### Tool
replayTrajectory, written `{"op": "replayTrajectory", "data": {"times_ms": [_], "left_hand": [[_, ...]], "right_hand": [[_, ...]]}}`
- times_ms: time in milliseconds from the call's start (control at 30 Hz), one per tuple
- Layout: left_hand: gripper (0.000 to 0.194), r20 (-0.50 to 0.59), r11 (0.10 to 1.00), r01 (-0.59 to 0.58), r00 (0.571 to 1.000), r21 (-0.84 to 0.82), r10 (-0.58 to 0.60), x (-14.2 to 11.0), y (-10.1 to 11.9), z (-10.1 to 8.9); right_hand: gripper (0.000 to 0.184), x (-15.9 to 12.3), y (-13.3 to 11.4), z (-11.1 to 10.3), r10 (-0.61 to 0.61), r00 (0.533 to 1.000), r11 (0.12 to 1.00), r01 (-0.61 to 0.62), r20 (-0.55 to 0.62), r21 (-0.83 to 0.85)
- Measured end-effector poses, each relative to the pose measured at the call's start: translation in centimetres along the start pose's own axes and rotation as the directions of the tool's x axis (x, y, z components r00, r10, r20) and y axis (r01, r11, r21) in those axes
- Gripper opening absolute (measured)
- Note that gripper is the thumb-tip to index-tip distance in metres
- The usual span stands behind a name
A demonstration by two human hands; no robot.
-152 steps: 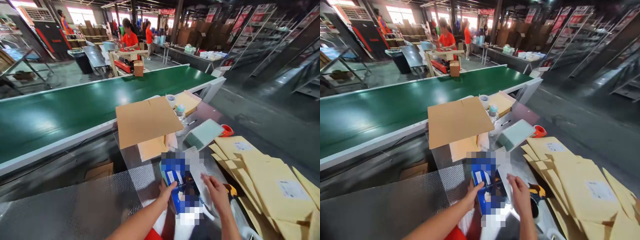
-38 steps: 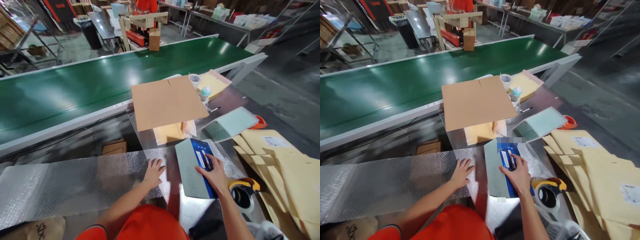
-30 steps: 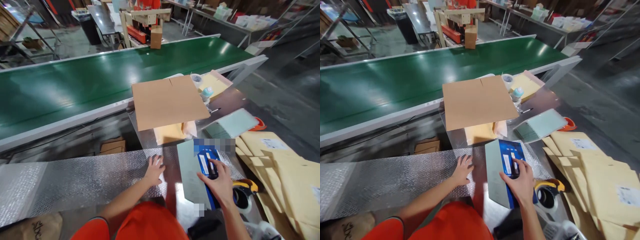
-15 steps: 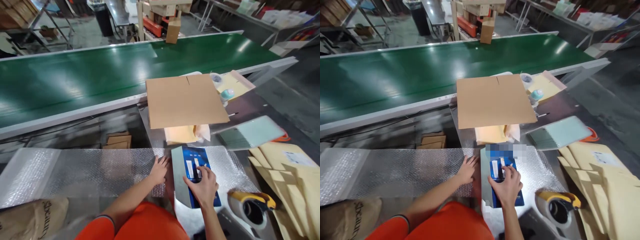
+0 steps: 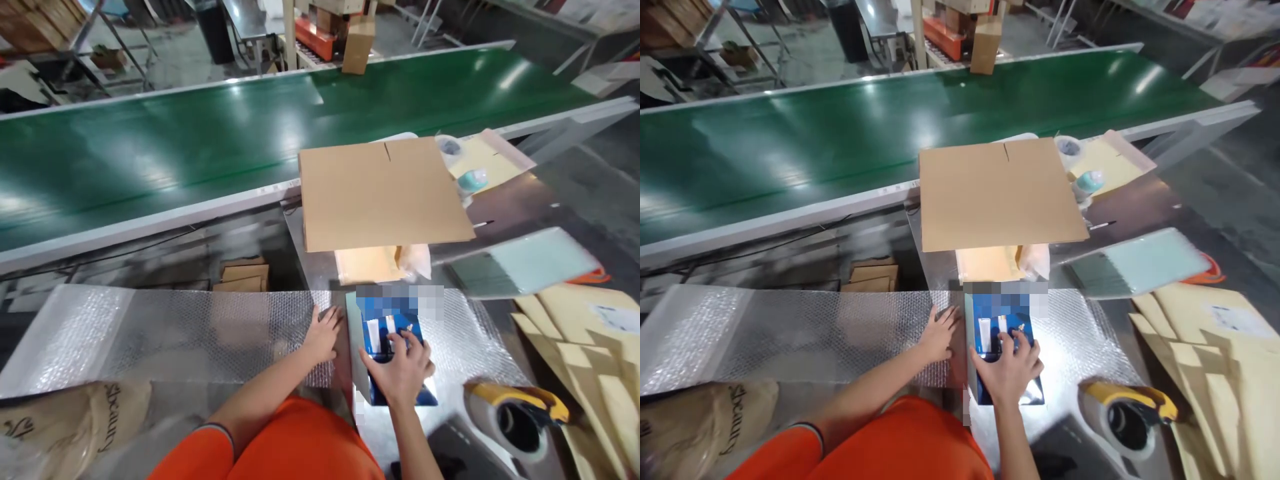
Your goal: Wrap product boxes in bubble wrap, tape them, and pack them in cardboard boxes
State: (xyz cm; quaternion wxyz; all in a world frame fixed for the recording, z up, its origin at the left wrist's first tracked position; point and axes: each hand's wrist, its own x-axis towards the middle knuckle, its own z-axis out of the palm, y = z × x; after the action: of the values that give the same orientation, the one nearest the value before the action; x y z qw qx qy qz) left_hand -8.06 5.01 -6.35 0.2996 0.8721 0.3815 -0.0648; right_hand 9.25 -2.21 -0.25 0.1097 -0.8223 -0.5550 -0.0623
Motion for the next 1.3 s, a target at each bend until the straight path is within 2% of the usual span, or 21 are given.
{"op": "replayTrajectory", "data": {"times_ms": [267,433,567,767,867,933,1000,1100,1167,1200,1233,1300], "left_hand": [[0.092,0.015,1.000,0.004,1.000,0.007,-0.004,0.0,0.0,-0.2],[0.086,0.003,0.999,0.021,1.000,0.040,-0.021,-0.4,0.3,-0.3],[0.081,0.003,0.996,0.042,0.999,0.080,-0.042,-0.9,0.4,-0.1],[0.086,0.027,0.992,0.057,0.998,0.112,-0.060,-0.9,0.5,-0.1],[0.088,0.043,0.992,0.063,0.997,0.112,-0.068,-0.9,0.6,-0.2],[0.089,0.045,0.997,0.077,0.996,0.033,-0.078,-0.9,0.6,-0.4],[0.080,0.020,0.977,0.140,0.990,-0.158,-0.139,-0.7,0.7,-1.0],[0.049,-0.055,0.902,0.234,0.961,-0.363,-0.272,-0.1,1.6,-2.3],[0.047,-0.111,0.844,0.280,0.924,-0.457,-0.366,0.2,2.9,-3.0],[0.050,-0.102,0.768,0.299,0.899,-0.566,-0.426,0.3,3.7,-3.2],[0.055,-0.063,0.651,0.311,0.873,-0.692,-0.484,0.4,4.5,-3.2],[0.069,0.053,0.378,0.296,0.842,-0.877,-0.536,0.5,6.1,-2.6]], "right_hand": [[0.051,-0.1,-0.4,-0.2,0.028,0.999,1.000,-0.028,0.020,0.000],[0.060,-0.2,-0.8,-0.1,0.038,0.997,0.999,-0.039,0.067,0.008],[0.058,0.1,-1.1,-0.9,0.052,0.992,0.998,-0.054,0.116,0.013],[0.055,0.6,-0.9,-1.9,0.055,0.981,0.997,-0.063,0.188,0.034],[0.055,0.1,-1.0,-1.8,0.047,0.982,0.996,-0.060,0.185,0.065],[0.057,-0.5,-1.2,-1.7,0.035,0.987,0.994,-0.050,0.159,0.092],[0.057,-0.6,-1.0,-1.4,0.025,0.988,0.988,-0.047,0.150,0.149],[0.048,1.4,1.8,-0.8,0.097,0.983,0.960,-0.134,0.157,0.246],[0.044,4.3,5.9,-0.3,0.207,0.969,0.938,-0.235,0.133,0.255],[0.043,5.9,8.5,-0.1,0.267,0.957,0.928,-0.287,0.113,0.239],[0.042,7.5,11.3,0.1,0.330,0.938,0.914,-0.345,0.101,0.214],[0.035,10.1,16.9,0.2,0.451,0.885,0.874,-0.464,0.116,0.143]]}}
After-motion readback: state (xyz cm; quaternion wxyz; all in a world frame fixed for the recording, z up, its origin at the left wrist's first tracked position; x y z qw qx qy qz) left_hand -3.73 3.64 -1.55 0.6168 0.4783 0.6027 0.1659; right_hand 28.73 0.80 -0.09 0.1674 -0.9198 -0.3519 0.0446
